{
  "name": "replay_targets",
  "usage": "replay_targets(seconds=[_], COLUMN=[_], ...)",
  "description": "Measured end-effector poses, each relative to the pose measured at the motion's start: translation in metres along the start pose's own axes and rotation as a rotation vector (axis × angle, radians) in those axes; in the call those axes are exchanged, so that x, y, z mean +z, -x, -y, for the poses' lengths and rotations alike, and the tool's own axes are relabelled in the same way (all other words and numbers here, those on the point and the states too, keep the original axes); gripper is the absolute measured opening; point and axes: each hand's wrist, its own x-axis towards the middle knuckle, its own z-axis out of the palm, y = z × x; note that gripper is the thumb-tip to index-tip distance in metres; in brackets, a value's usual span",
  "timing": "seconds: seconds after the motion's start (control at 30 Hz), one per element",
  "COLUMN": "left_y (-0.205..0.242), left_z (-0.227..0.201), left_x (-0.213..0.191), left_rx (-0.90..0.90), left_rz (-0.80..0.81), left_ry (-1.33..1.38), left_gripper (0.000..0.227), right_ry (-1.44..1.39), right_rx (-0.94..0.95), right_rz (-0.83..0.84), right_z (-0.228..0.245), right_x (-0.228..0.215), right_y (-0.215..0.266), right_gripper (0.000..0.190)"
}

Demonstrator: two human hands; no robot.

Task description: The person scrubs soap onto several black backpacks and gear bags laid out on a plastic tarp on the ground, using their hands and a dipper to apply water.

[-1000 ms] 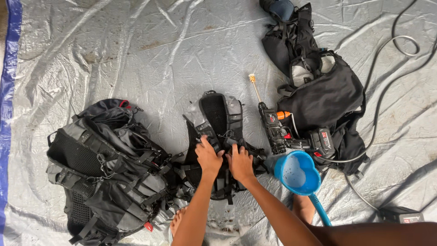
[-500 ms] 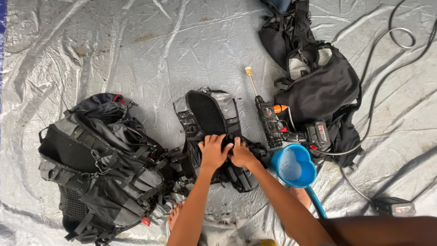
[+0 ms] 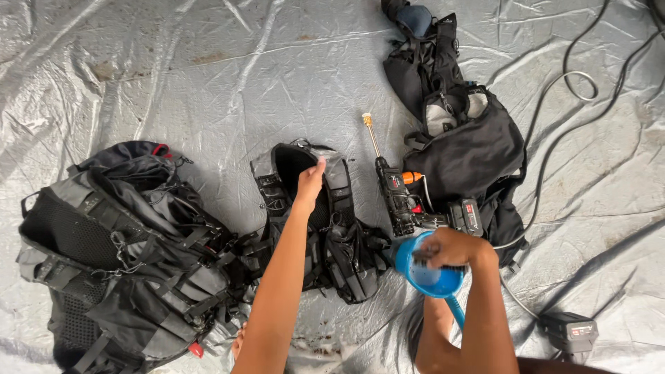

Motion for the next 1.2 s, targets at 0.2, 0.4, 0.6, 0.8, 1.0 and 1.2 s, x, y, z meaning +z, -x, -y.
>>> replay_targets(seconds=[0.2,0.4,0.6,0.8,1.0,1.2], left_y=[-0.005,0.046,0.038,0.035,0.042,0.031], left_z=[0.016,0.030,0.032,0.052,0.045,0.028], left_x=[0.000,-0.018,-0.032,-0.031,-0.032,-0.047], left_rx=[0.145,0.627,0.655,0.722,1.144,0.680], left_rz=[-0.174,-0.254,-0.018,-0.227,-0.463,-0.119], left_ry=[-0.605,-0.557,-0.581,-1.221,-1.574,-1.616], left_gripper=[0.046,0.066,0.038,0.088,0.099,0.104], right_ry=[0.198,0.198,0.174,-0.033,-0.189,0.198], right_rx=[0.113,0.257,0.222,-0.101,-0.654,-0.816], right_rz=[0.069,-0.112,0.056,-0.148,-0.560,-0.616], right_z=[-0.058,-0.095,-0.092,0.001,0.079,0.137], right_x=[0.069,0.124,0.057,-0.017,0.000,0.031], right_y=[-0.077,-0.128,-0.090,-0.006,-0.114,-0.176], right_gripper=[0.068,0.072,0.087,0.060,0.088,0.046])
